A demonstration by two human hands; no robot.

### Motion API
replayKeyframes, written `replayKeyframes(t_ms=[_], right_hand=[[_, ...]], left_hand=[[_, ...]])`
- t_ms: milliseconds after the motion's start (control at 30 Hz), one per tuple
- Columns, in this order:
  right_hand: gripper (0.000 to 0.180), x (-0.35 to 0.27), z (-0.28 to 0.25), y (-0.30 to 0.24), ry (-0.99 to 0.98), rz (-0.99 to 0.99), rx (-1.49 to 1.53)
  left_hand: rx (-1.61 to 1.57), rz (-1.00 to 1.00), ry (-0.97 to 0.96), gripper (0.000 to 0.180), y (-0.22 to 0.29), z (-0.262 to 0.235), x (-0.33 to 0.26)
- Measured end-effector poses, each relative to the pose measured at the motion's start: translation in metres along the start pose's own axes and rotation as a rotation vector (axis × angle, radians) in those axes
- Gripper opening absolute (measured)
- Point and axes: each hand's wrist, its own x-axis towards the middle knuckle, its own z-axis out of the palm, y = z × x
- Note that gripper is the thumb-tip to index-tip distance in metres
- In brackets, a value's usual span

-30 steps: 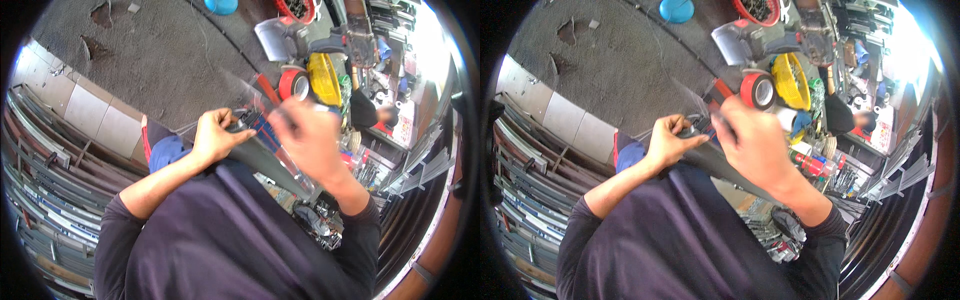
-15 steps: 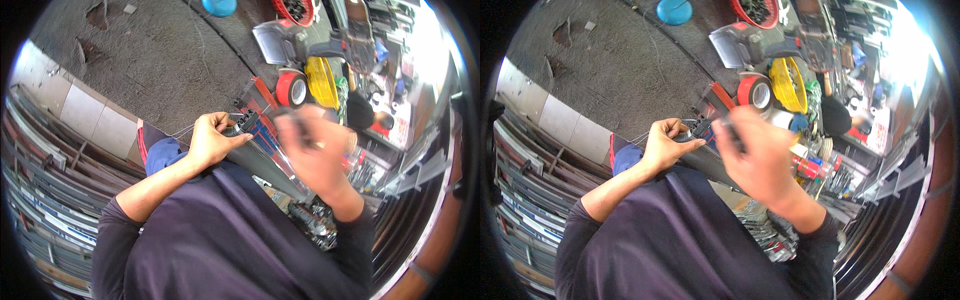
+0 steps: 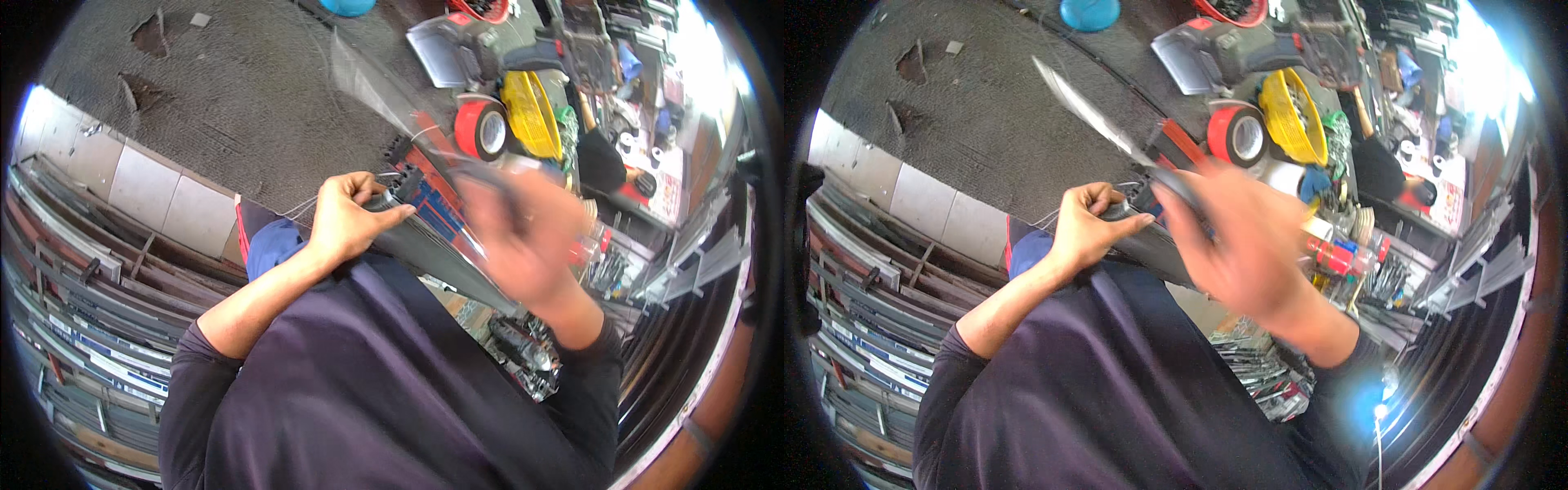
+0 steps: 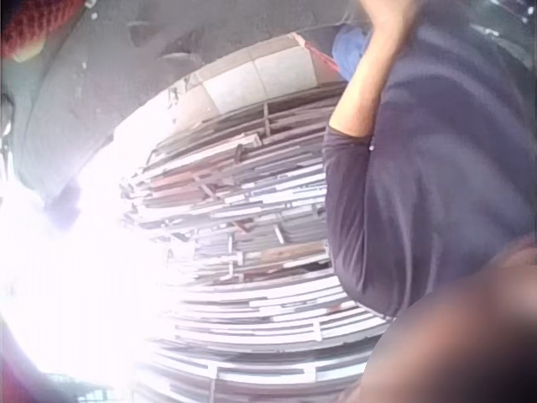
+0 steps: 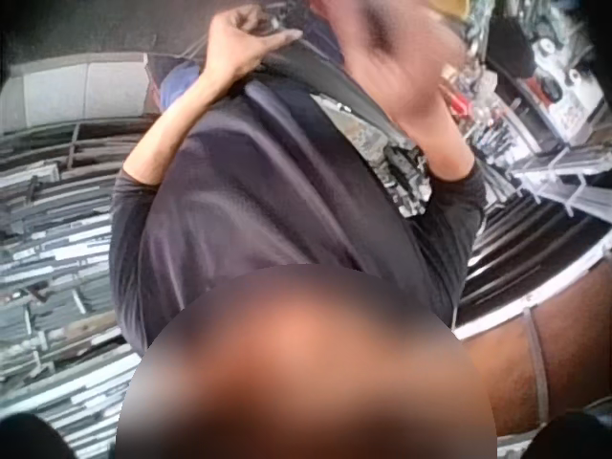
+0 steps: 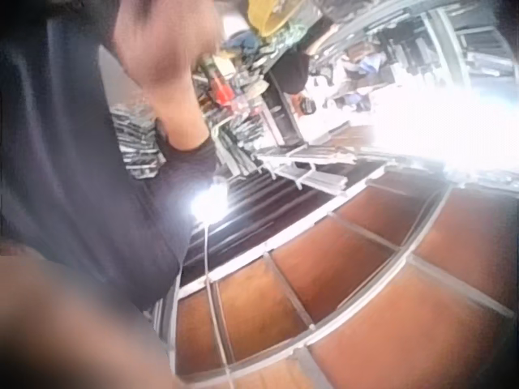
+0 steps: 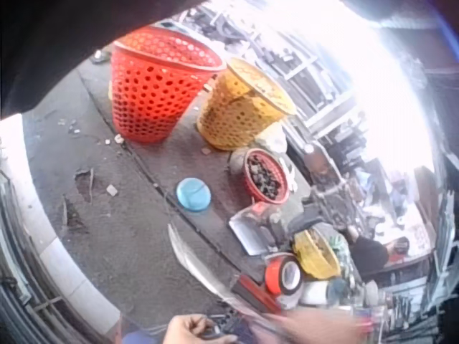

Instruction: The person cuts a protective film from a long metal profile using scissors, then attaches small black plastic clips to the profile ends. They align and press the clips into place, then handle additional profiles and a red plastic strip, arranging them on the workbench.

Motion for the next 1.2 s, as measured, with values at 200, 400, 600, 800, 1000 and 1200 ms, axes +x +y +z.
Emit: replayKeyframes(t_ms=[200,400,600,800,1000,1200], right_hand=[[0.014,0.015,0.009,-0.007,0.027,-0.079,-0.044],[0.026,0.052,0.011,0.030,0.375,0.246,0.467],[0.060,0.039,0.108,0.107,-0.005,0.602,0.873],[0.071,-0.096,0.098,0.095,-0.213,0.423,0.392],[0.067,-0.112,0.102,0.119,-0.011,0.340,0.500],[0.055,-0.110,0.033,0.142,0.343,0.266,0.330]], left_hand=[[0.017,-0.046,0.002,0.082,-0.001,0.000,-0.001],[-0.009,-0.016,-0.024,0.079,0.002,-0.005,0.004],[0.083,-0.112,-0.046,0.079,0.006,-0.015,0.008],[0.006,-0.039,-0.120,0.068,0.013,-0.020,0.002],[0.256,-0.094,-0.220,0.047,0.022,-0.012,0.000],[0.442,0.025,-0.299,0.048,0.016,-0.017,0.000]])
